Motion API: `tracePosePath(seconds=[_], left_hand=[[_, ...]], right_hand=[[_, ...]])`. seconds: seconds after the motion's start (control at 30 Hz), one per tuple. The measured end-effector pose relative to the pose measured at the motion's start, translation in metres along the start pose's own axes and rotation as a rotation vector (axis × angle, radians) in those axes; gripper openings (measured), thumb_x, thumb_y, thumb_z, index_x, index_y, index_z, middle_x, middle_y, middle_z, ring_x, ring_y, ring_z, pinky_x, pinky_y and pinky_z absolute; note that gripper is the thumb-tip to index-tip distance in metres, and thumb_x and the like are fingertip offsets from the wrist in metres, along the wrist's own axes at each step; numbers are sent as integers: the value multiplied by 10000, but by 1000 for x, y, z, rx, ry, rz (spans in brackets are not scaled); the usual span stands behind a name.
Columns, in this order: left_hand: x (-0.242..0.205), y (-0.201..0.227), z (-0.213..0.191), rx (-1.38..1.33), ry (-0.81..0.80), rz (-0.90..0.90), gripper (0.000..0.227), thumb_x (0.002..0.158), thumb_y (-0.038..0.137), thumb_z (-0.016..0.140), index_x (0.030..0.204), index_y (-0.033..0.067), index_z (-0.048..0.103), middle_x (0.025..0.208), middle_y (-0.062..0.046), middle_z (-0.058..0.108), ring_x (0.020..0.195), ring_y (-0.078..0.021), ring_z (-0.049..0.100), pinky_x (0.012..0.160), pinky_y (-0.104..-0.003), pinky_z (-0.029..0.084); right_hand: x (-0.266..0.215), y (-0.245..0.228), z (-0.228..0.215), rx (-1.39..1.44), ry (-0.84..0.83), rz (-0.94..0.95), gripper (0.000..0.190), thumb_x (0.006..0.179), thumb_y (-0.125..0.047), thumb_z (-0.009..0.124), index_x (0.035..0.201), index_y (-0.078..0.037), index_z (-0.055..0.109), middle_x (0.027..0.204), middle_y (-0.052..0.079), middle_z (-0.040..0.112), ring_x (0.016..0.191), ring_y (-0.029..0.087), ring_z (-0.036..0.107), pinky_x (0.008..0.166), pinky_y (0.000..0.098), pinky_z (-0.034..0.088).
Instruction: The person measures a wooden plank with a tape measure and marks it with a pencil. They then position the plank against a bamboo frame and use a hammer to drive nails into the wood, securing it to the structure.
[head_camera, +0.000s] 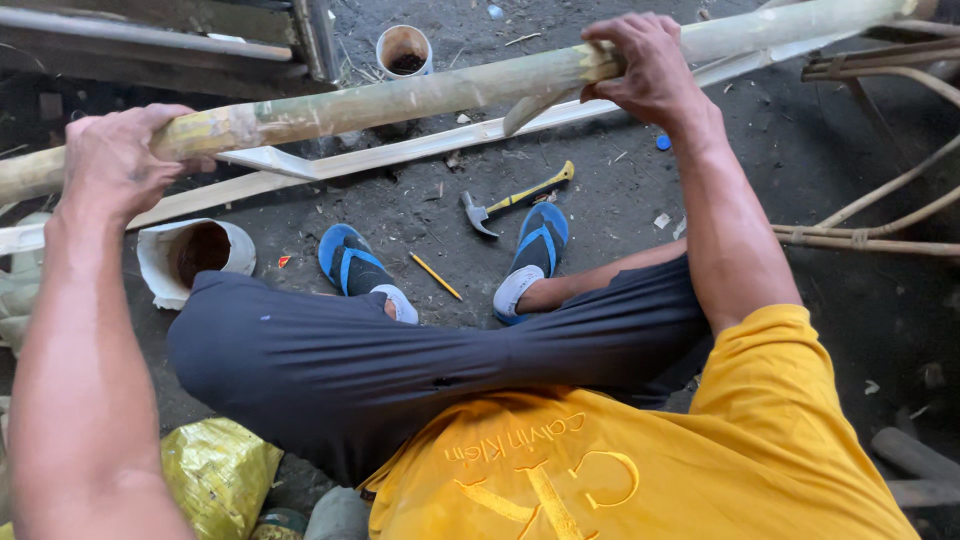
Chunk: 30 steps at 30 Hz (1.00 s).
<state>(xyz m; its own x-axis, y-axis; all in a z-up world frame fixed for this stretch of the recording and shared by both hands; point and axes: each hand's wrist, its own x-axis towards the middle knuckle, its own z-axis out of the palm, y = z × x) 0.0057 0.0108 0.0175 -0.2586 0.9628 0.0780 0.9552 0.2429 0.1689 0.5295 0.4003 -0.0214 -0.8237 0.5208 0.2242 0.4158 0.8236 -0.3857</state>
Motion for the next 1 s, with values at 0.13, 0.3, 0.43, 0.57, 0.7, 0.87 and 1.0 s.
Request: tracePosePath(seconds=[0.13, 0.3, 0.43, 0.57, 0.7, 0.87, 1.0], left_hand=[[-5, -12, 9, -20, 3, -43, 556, 850, 454, 906, 1330, 220, 753, 1024, -86, 774, 882, -234, 726, 913, -377, 559], [-24, -44, 18, -219, 33, -150, 461, 885, 335, 835, 1327, 252, 730, 1087, -67, 733, 915, -182, 700, 938, -349, 546], [-30, -46, 18, 184, 30, -29, 615, 846, 494, 879, 1355, 203, 695, 1111, -68, 766, 1077, -255, 698, 1012, -440, 474], [-15, -23, 24, 235, -12, 18, 941, 643, 526, 914, 1472, 173, 641, 1194, -134, 722, 1121, -344, 661, 936, -495, 461], [-5, -12, 34, -21, 44, 154, 656, 812, 466, 895, 1353, 168, 673, 1092, -107, 720, 1143, -321, 659, 1017, -488, 438], [-14, -10, 26, -61, 71, 81, 689, 752, 419, 925, 1362, 201, 690, 1075, -85, 711, 1084, -310, 658, 1000, -493, 412], [-11, -2, 30, -19, 95, 124, 740, 717, 435, 946, 1367, 194, 687, 1023, -72, 680, 1030, -301, 655, 976, -491, 393]], right_hand=[[-4, -2, -10, -239, 200, -104, 816, 636, -376, 996, 1348, -134, 679, 1331, 127, 657, 1297, 350, 513, 1088, 513, 242], [-3, 1, -12, -110, 87, 31, 595, 767, -327, 961, 1285, -177, 711, 1294, 49, 677, 1334, 265, 540, 1192, 489, 269], [-6, 11, -4, -107, 86, -18, 526, 799, -285, 928, 1282, -198, 737, 1264, 45, 681, 1316, 281, 546, 1161, 461, 297], [0, 20, 0, -131, -3, -45, 478, 817, -262, 895, 1260, -183, 735, 1133, 109, 636, 1203, 345, 538, 1086, 462, 339], [-10, 17, -9, -127, -39, -47, 427, 866, -262, 865, 1248, -174, 694, 1152, 116, 623, 1206, 333, 527, 1162, 499, 330], [-14, 3, -18, -17, -172, -61, 595, 841, -320, 874, 1373, -162, 660, 1200, 151, 572, 1221, 355, 469, 1132, 487, 319], [-7, -17, -5, -96, -75, -36, 521, 899, -308, 895, 1359, -172, 691, 1199, 129, 609, 1239, 345, 480, 1168, 470, 316]])
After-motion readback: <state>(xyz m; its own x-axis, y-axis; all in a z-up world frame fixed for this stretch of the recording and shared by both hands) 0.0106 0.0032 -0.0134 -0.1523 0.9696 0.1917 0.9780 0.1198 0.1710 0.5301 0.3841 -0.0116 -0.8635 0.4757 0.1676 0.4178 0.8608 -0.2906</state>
